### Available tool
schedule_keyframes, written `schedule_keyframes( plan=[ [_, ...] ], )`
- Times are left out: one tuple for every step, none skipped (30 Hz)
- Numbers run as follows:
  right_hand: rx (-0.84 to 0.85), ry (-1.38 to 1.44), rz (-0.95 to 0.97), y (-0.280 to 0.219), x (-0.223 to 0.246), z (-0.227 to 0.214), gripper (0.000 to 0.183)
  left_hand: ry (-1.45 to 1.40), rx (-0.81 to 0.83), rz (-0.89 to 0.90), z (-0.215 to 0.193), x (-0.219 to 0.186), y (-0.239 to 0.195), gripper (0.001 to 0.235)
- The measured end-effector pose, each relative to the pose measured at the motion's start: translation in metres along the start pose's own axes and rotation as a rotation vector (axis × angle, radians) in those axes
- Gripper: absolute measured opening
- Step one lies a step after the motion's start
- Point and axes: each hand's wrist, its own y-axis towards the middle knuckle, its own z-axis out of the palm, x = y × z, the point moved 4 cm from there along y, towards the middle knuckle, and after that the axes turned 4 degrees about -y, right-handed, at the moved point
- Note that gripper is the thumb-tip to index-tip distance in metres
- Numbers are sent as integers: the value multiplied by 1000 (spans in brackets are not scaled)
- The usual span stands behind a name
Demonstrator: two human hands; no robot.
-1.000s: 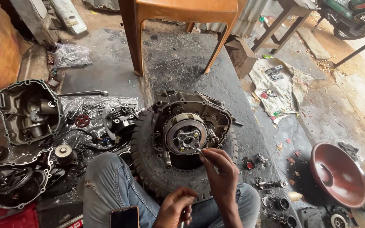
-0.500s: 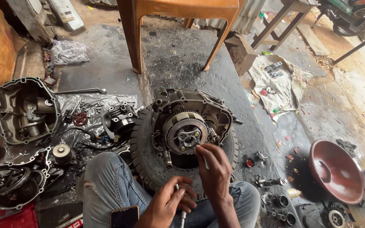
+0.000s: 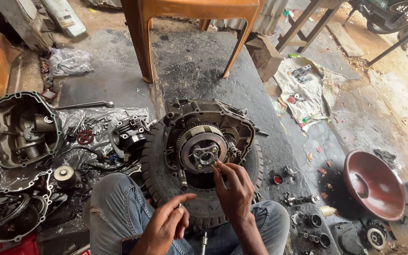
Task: The person sits on the floor of a repair shop working on a scooter engine crankcase propped in a tire. They tap a clutch component into place with a mallet and block, fit parts into the clutch assembly by hand, and use a socket wrench on the assembly.
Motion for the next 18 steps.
schedule_keyframes(
  plan=[
    [-9,10,83,0,-4,0,18,-17,-18,-9,-2,1,0,42],
    [-7,11,84,-1,-6,2,18,-17,-20,-11,-1,-1,0,42],
    [-5,11,74,-3,-8,4,17,-41,-57,4,-2,-4,-1,41],
    [-6,11,62,-4,-9,5,16,-63,-94,20,-2,-7,-1,41],
    [-5,11,62,-3,-10,3,16,-63,-94,20,-4,-2,-1,41],
    [-23,-25,40,0,-10,1,20,-95,-90,42,-8,0,1,32],
    [-40,-61,18,2,-10,-1,24,-128,-87,64,-11,2,2,24],
    [-42,-60,16,3,-11,-2,24,-128,-87,67,-13,3,3,24],
    [-7,-5,-38,3,-10,0,25,-70,-92,90,-16,2,3,24],
    [33,49,-83,0,-8,0,27,-11,-95,103,-18,4,1,25],
    [36,49,-76,-4,-11,2,27,-11,-94,96,-12,-11,-5,25],
    [24,59,-47,-5,-16,6,23,0,-144,38,-9,-25,-9,30],
    [12,69,-18,-7,-20,10,20,10,-194,-20,-6,-39,-14,35],
    [13,72,-18,-4,-16,8,20,11,-197,-21,-10,-34,-14,35],
    [6,72,-20,0,-13,4,27,27,-223,-27,-14,-29,-14,27],
    [-7,73,-25,6,-10,2,34,46,-249,-28,-19,-26,-12,23],
    [-13,77,-27,6,-12,5,34,50,-252,-23,-19,-36,-12,23],
    [-7,49,-47,1,-12,5,24,111,-220,64,-16,-46,-13,26]
  ],
)
